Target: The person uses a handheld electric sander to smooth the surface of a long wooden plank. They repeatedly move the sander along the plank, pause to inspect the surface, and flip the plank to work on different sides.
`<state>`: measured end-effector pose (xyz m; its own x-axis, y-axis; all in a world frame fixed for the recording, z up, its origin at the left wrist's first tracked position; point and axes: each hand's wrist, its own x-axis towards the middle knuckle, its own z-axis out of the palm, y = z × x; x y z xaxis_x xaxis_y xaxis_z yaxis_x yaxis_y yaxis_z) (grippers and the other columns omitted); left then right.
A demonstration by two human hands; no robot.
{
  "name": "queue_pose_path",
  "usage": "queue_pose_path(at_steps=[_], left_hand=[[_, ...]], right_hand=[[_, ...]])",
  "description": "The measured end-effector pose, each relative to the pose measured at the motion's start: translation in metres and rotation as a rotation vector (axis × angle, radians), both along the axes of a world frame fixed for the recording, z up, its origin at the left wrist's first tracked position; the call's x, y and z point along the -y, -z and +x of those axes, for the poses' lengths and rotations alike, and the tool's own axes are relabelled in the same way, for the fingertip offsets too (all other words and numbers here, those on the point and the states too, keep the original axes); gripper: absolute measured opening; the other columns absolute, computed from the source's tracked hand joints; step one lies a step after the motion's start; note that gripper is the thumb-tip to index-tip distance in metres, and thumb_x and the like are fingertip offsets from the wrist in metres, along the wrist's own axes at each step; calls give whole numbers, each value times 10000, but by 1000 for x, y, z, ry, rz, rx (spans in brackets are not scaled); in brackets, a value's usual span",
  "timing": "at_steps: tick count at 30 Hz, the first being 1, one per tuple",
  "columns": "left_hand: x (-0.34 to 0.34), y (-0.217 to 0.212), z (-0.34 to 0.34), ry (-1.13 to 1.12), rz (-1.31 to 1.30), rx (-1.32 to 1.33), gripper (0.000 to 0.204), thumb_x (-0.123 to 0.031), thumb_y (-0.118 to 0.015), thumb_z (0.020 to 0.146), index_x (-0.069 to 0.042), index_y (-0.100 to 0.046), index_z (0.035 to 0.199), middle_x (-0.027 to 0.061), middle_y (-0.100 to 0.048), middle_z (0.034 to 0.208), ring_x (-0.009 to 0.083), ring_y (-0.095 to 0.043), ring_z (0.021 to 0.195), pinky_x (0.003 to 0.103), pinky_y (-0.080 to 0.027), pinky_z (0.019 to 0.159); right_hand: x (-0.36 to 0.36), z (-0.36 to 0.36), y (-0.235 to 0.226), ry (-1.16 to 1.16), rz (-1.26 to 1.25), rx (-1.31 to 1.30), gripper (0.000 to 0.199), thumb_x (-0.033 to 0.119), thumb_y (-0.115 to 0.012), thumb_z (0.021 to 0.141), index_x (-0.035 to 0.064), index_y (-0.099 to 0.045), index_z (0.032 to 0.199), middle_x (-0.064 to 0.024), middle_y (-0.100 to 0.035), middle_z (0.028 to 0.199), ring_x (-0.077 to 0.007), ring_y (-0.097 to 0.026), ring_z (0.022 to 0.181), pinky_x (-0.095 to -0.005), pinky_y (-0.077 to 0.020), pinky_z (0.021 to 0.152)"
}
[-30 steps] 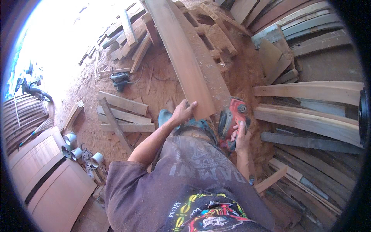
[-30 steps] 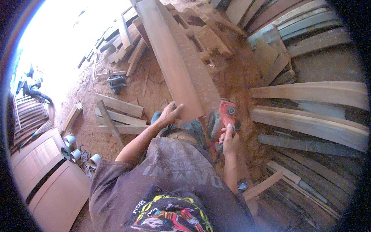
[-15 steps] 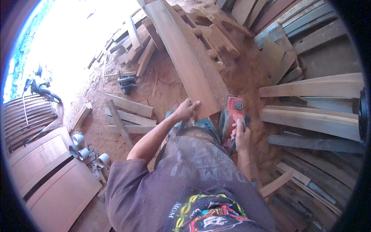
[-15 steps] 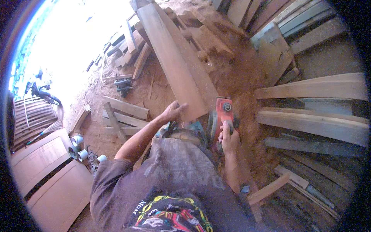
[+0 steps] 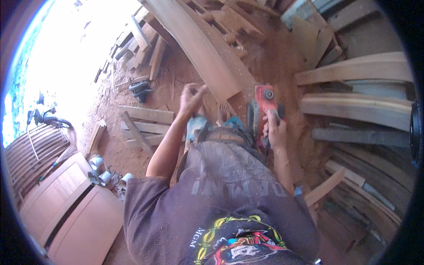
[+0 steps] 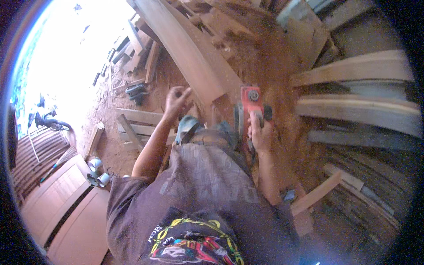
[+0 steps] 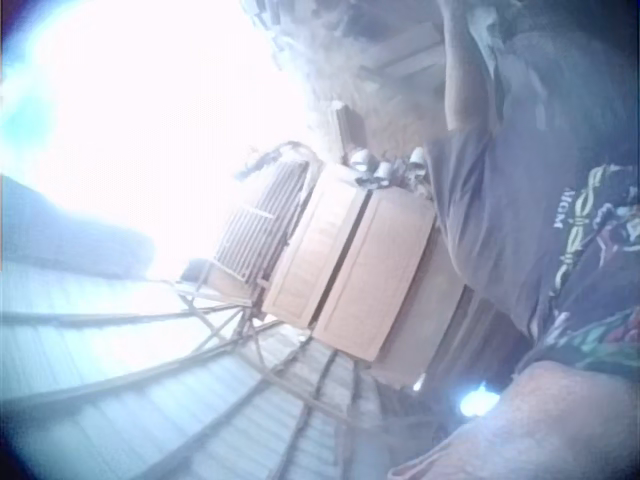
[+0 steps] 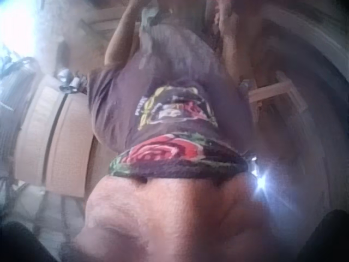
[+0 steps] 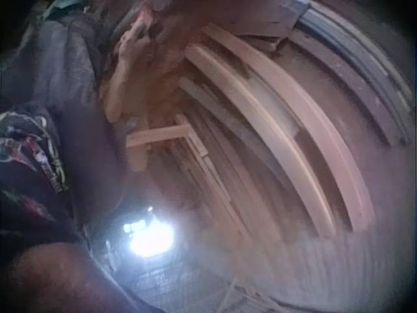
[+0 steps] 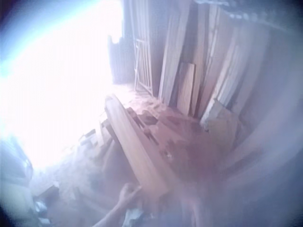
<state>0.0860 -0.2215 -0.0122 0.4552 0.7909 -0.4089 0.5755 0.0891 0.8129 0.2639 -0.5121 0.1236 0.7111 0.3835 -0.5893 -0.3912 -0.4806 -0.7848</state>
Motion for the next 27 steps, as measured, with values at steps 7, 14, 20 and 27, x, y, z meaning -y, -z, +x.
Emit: queue_pose_path(at_steps=[7, 14, 20, 27], left_hand=[[-20, -130, -55, -357, 267, 471, 347, -179, -577, 1125, -28, -573, 1436, 87, -729, 1095, 122, -664, 808, 261, -553, 674], [30, -115, 2, 478, 536, -95, 493, -328, -852, 883, -45, -609, 1205, 183, -679, 1092, 376, -691, 1021, 489, -556, 822], [41, -54, 54, 779, 461, -80, 433, -256, -782, 917, -14, -494, 1132, 247, -689, 1057, 470, -693, 1025, 545, -550, 842], [44, -62, 65, 702, 367, -54, 433, -169, -737, 935, -25, -509, 1274, 289, -683, 1155, 481, -674, 1118, 560, -558, 893]], right_hand=[[7, -1, 8, 41, 48, -39, 463, 502, -645, 1042, 48, -650, 954, 36, -514, 639, -62, -481, 523, -270, -376, 477], [7, 2, 8, 9, 50, -13, 489, 528, -663, 1026, 46, -662, 943, 27, -540, 629, -69, -501, 509, -269, -395, 470], [2, 2, 4, 28, 49, 33, 505, 534, -675, 1026, 42, -664, 914, 27, -543, 602, -74, -509, 486, -276, -400, 455], [2, 0, 6, 41, 85, 20, 511, 535, -680, 1019, 33, -669, 922, 38, -527, 616, -56, -482, 503, -264, -384, 458]])
